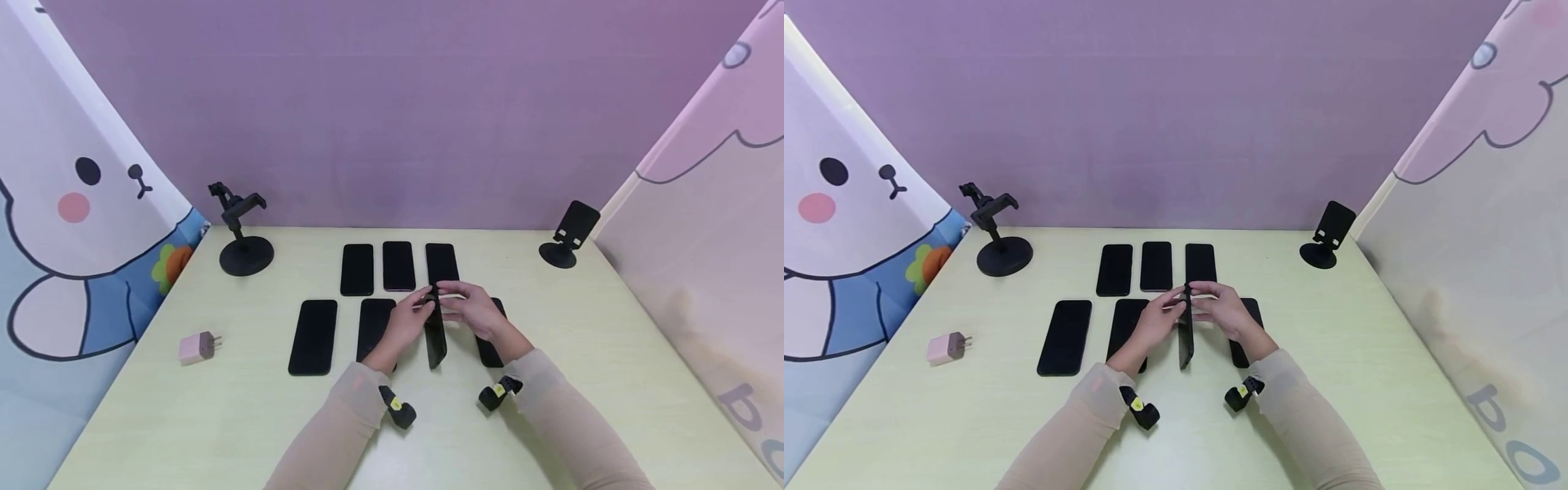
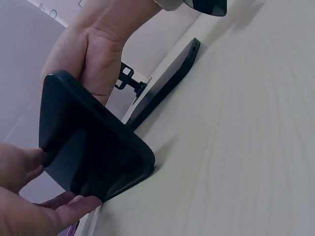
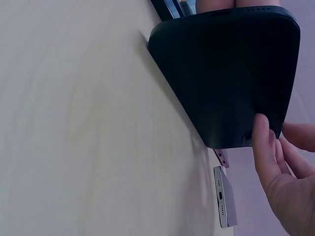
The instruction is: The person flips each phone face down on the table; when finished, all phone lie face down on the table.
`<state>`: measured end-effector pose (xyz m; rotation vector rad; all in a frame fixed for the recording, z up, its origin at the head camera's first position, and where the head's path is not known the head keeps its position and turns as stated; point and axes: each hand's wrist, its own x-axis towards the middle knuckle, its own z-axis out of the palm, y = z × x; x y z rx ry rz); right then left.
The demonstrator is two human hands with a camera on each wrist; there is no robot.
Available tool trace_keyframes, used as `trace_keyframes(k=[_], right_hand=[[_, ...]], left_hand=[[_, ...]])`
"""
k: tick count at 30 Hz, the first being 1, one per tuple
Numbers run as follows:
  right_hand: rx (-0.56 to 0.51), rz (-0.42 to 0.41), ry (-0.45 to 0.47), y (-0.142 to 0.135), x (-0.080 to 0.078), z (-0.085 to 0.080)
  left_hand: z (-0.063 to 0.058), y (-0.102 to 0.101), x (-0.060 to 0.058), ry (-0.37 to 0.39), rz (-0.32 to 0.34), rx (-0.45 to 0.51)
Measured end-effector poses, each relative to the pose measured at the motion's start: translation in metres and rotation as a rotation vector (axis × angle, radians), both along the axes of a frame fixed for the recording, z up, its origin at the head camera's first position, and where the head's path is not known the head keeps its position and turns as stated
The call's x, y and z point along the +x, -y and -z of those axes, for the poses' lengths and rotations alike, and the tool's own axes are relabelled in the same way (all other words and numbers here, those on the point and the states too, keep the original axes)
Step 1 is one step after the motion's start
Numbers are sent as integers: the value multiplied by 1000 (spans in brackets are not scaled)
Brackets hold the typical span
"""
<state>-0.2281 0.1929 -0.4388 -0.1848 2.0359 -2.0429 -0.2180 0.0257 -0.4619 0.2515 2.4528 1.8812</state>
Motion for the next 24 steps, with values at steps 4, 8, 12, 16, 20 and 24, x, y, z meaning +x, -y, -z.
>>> trace_keyframes(k=[4,8,12,16,20,24], right_hand=[[-22,-19,-19,1,0,3],[-12,-12,-26,4,0,4],[66,-1,-38,6,0,6],[150,-3,-70,8,2,9],[281,15,-139,8,4,12],[440,56,-125,8,3,12]], left_hand=[[0,-3,2,88,-20,168],[-1,-4,3,134,-23,287],[2,-3,3,110,-31,285],[9,-1,3,75,-52,207],[16,0,2,75,-71,166],[15,2,1,59,-87,96]])
